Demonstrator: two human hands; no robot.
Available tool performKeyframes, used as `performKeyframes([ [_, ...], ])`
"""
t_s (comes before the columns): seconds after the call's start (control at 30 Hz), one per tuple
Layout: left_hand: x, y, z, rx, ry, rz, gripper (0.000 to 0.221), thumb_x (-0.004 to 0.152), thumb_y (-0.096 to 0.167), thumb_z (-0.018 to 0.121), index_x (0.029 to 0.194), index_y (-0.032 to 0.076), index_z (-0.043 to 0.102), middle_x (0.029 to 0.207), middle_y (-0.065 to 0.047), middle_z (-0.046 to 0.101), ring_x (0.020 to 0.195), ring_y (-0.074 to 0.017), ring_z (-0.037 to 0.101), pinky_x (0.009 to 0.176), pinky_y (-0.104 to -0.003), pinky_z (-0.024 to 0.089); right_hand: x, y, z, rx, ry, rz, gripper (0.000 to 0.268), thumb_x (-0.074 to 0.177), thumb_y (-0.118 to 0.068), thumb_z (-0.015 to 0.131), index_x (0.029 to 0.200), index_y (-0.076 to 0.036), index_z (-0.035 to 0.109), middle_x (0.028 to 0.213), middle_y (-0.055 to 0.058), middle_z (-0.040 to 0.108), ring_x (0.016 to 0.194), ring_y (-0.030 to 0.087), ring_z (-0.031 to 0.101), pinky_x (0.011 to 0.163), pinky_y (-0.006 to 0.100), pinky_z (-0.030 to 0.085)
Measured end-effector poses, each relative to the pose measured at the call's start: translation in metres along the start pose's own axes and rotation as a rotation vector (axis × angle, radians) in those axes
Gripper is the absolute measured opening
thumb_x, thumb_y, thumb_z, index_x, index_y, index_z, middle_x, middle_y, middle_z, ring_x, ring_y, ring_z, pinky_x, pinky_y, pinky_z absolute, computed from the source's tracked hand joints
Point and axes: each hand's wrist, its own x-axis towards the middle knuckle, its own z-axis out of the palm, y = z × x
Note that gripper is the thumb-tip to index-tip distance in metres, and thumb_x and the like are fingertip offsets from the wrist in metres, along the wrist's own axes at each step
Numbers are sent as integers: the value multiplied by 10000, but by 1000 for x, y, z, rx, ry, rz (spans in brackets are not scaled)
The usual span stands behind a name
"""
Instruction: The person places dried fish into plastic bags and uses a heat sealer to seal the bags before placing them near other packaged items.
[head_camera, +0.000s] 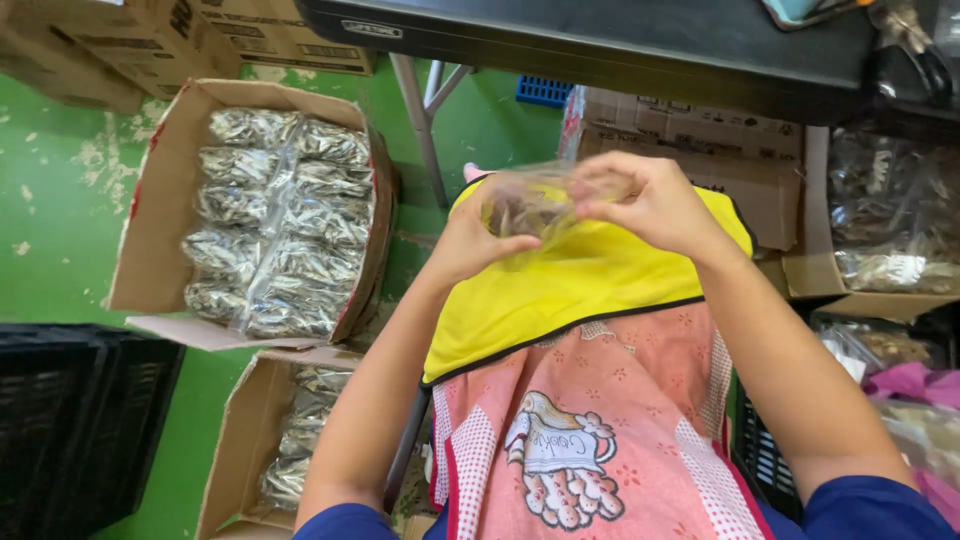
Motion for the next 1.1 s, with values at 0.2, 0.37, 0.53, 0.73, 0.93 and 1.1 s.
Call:
performKeyframes([
  [0.2,-15,11,-35,-179,-132,-285,921,730,197,963,1467,234,411,1333,-108,627,1091,-182,628,1096,-418,508,11,2,6,190,-53,133,195,953,-112,741,1129,-33,767,919,174,770,767,171,741,722,320,642],
  [0.37,-47,-5,-46,237,-240,-488,1043,751,424,873,1572,333,235,1354,-271,579,1282,-448,582,1156,-538,428,-1,93,56,358,-179,343,190,900,-16,734,1069,70,754,780,129,704,637,150,684,609,275,624],
  [0.53,-75,-28,-34,712,-219,161,734,890,399,645,1531,110,437,1522,-267,403,1448,-459,381,1235,-541,297,-4,109,71,348,-187,454,198,856,27,719,1037,100,749,710,133,691,543,148,671,554,268,599],
  [0.73,-76,-30,-30,868,-515,527,769,906,444,571,1513,-16,462,1546,-239,476,1476,-349,426,1233,-456,302,-6,99,75,311,-186,452,176,827,-3,786,987,67,767,705,112,700,545,136,676,551,263,588],
  [0.93,-75,-39,-18,987,-592,524,925,832,566,504,1503,-65,422,1553,-272,441,1512,-366,369,1271,-465,221,-9,107,75,268,-249,528,316,750,75,724,1065,73,748,802,70,698,664,109,676,605,237,588],
  [1.1,-78,-41,-13,968,-625,453,1061,735,580,561,1531,-93,365,1566,-308,407,1518,-391,353,1272,-470,223,-3,110,74,171,-297,544,214,732,-28,762,941,10,788,708,85,743,554,111,675,599,262,549],
])
